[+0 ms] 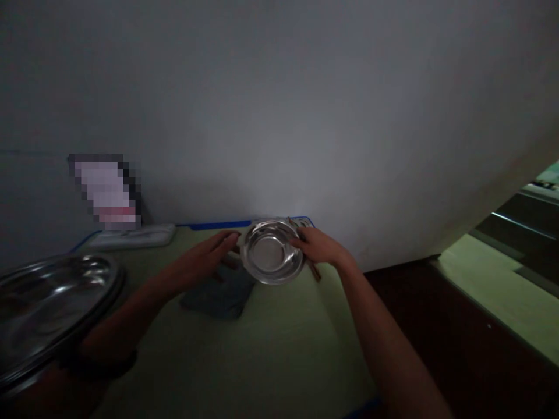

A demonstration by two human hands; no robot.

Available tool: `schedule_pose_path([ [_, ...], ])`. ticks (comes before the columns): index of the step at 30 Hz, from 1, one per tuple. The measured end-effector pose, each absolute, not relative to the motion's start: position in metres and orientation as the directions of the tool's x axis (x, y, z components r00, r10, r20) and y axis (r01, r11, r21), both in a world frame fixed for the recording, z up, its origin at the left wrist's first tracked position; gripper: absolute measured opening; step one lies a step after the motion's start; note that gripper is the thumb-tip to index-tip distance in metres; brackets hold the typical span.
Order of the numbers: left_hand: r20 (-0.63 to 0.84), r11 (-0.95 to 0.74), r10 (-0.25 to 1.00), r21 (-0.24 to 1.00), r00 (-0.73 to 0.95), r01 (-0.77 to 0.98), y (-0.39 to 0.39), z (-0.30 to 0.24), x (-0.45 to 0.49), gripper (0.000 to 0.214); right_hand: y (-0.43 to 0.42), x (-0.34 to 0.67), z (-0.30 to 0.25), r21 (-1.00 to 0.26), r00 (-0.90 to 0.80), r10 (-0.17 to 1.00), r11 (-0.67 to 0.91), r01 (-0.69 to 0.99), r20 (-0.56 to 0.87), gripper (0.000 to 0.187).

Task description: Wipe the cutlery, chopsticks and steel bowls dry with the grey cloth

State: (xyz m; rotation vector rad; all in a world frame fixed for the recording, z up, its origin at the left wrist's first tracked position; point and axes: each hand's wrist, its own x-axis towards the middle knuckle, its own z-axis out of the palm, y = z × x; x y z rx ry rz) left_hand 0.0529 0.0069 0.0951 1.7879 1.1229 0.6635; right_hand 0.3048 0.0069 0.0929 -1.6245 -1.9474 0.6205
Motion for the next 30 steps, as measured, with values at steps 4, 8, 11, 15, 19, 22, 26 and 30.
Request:
schedule_pose_path([
  [4,-0.016,-0.27,0.856,0.839,0.518,0.473,0.003,0.089,0.063,0.045,-0.005,0.37,0.091,-0.491,-0.111,0.99,0.055,0.869,-0.086,0.044],
  [8,-0.001,-0.389,0.807,0.751,0.591,0.533,0.001,0.087,0.067,0.043,-0.018,0.416,0.082,-0.368,-0.03,0.976,-0.053,0.928,-0.217,0.047],
  [11,0.012,-0.444,0.786,0.705,0.618,0.552,-0.002,0.089,0.069,0.041,-0.025,0.432,0.075,-0.245,0.029,0.947,-0.113,0.963,-0.32,0.039],
  [15,0.0,-0.473,0.777,0.66,0.629,0.584,-0.003,0.092,0.069,0.04,-0.026,0.431,0.068,-0.199,0.083,0.938,-0.157,0.967,-0.337,0.033],
  [19,0.025,-0.518,0.779,0.587,0.626,0.622,-0.003,0.091,0.065,0.039,-0.017,0.422,0.066,-0.121,0.167,0.945,-0.207,0.971,-0.282,0.035],
  [22,0.037,-0.525,0.785,0.569,0.618,0.633,-0.002,0.091,0.057,0.039,-0.014,0.42,0.07,-0.069,0.199,0.943,-0.225,0.972,-0.268,0.03],
  [26,0.02,-0.502,0.797,0.576,0.603,0.645,-0.001,0.095,0.05,0.039,-0.018,0.423,0.075,-0.038,0.212,0.937,-0.231,0.972,-0.278,0.027],
  [30,0.022,-0.528,0.784,0.55,0.62,0.648,0.0,0.099,0.048,0.039,-0.023,0.428,0.073,-0.017,0.239,0.931,-0.253,0.967,-0.277,0.027],
])
